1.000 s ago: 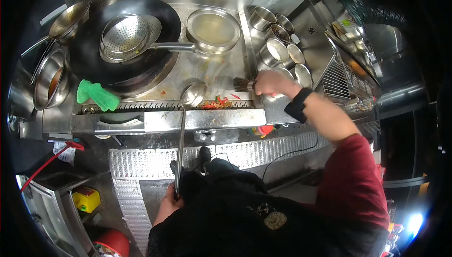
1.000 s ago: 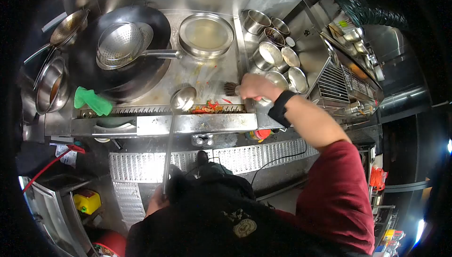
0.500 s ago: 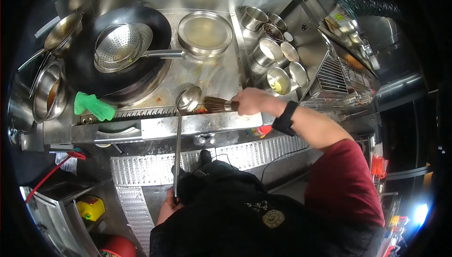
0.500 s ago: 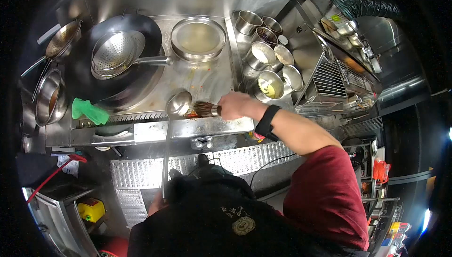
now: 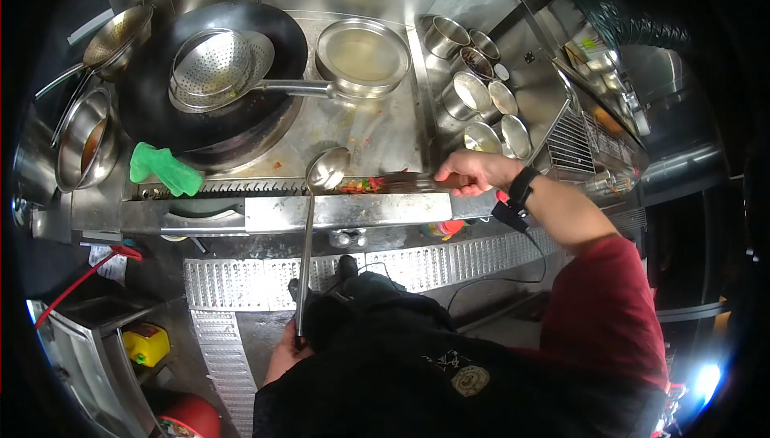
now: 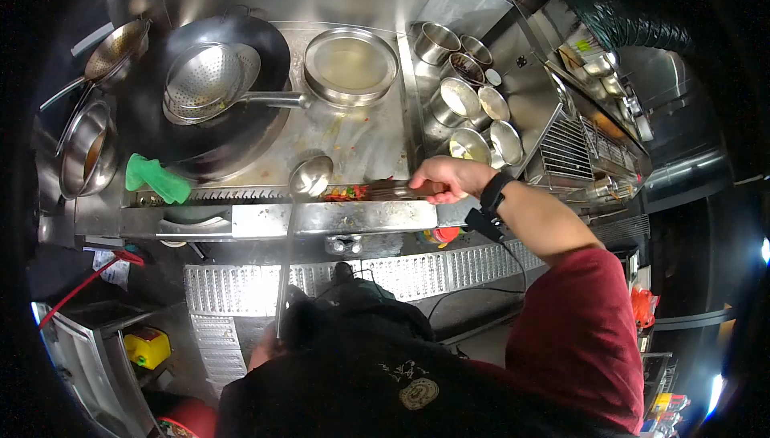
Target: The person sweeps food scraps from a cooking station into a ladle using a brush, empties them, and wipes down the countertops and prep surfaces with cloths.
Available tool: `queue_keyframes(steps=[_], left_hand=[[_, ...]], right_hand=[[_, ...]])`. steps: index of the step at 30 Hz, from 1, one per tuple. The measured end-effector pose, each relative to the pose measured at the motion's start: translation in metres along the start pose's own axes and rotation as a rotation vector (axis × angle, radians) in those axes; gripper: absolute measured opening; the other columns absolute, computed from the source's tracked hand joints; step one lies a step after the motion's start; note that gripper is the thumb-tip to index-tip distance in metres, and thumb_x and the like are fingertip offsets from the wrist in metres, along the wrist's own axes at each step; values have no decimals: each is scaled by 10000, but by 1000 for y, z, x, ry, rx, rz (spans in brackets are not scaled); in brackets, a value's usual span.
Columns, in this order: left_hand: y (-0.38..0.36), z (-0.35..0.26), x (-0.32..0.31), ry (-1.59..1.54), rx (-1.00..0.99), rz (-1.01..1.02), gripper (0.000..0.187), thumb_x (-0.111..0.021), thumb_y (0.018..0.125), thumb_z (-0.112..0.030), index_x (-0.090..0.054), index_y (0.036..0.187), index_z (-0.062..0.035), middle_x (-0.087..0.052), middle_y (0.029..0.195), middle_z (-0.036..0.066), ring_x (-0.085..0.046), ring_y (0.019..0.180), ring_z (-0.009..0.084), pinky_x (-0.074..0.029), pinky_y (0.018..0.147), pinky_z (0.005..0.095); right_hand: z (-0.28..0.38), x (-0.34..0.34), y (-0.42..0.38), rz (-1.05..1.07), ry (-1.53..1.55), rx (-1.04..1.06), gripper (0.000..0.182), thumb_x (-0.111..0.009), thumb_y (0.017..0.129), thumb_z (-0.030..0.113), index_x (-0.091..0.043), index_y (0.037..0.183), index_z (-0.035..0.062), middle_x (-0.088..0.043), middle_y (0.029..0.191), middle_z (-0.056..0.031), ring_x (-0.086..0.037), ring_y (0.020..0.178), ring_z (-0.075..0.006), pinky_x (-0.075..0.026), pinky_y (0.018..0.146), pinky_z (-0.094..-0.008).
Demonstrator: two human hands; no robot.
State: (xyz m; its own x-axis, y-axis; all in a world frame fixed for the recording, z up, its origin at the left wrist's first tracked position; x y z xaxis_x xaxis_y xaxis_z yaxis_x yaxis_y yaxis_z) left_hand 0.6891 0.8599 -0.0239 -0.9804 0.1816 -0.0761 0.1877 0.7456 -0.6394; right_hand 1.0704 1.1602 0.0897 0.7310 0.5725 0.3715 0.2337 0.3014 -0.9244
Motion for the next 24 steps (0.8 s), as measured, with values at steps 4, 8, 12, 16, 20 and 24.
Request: queue_keyframes(steps=[4,8,12,16,20,24], left_hand=[[2,12,10,157,0,-80,544,-600,849,-130,-415,1357,-62,-646,915,166,-648,881,290,-482,803,351],[-16,-44,0,366,96,-137,551,-594,862,-166,-394,1369,-84,-648,938,238,-646,918,396,-491,805,421],[-8,-23,-3,449,33,-124,562,-571,871,-170,-356,1384,-91,-645,954,253,-629,947,429,-483,797,464],[-13,-29,-5,501,99,-98,547,-552,880,-179,-338,1377,-96,-644,943,274,-610,939,467,-478,790,507],[-13,-24,-2,482,98,-130,545,-560,873,-182,-337,1365,-106,-639,912,294,-605,915,482,-471,784,538],[-8,-15,-2,536,119,-154,560,-563,869,-189,-319,1368,-113,-631,910,311,-600,915,493,-468,778,548]], right_hand=[[38,-2,-22,-61,-136,210,161,-648,810,222,-605,740,84,-555,541,-50,-554,446,-152,-423,401,-296],[60,15,-18,-398,-824,270,163,-615,738,142,-663,705,-11,-581,541,-142,-594,482,-231,-464,458,-369],[73,-48,-5,-222,-1154,449,171,-610,728,144,-670,721,-17,-597,561,-150,-597,495,-243,-483,492,-372],[88,-74,-44,-155,-761,417,191,-632,746,156,-649,735,-34,-602,593,-140,-585,495,-239,-503,513,-360],[94,-36,-44,-77,-552,396,199,-666,754,142,-556,660,5,-506,564,-36,-517,491,-170,-488,447,-316],[76,-16,6,-146,-712,192,205,-656,765,128,-529,626,47,-492,568,1,-497,505,-134,-482,447,-310]])
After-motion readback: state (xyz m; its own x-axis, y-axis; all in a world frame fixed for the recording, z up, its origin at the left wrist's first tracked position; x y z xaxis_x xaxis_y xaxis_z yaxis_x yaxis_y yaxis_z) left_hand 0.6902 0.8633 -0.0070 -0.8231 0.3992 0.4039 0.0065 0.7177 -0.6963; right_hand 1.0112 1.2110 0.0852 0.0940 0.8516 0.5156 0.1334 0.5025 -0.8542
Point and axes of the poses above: each hand's wrist, its own y-axis towards the middle knuckle, its own x-axis out of the back of the hand, z = x × y, the point moved 7 cm from there along y, towards the middle knuckle
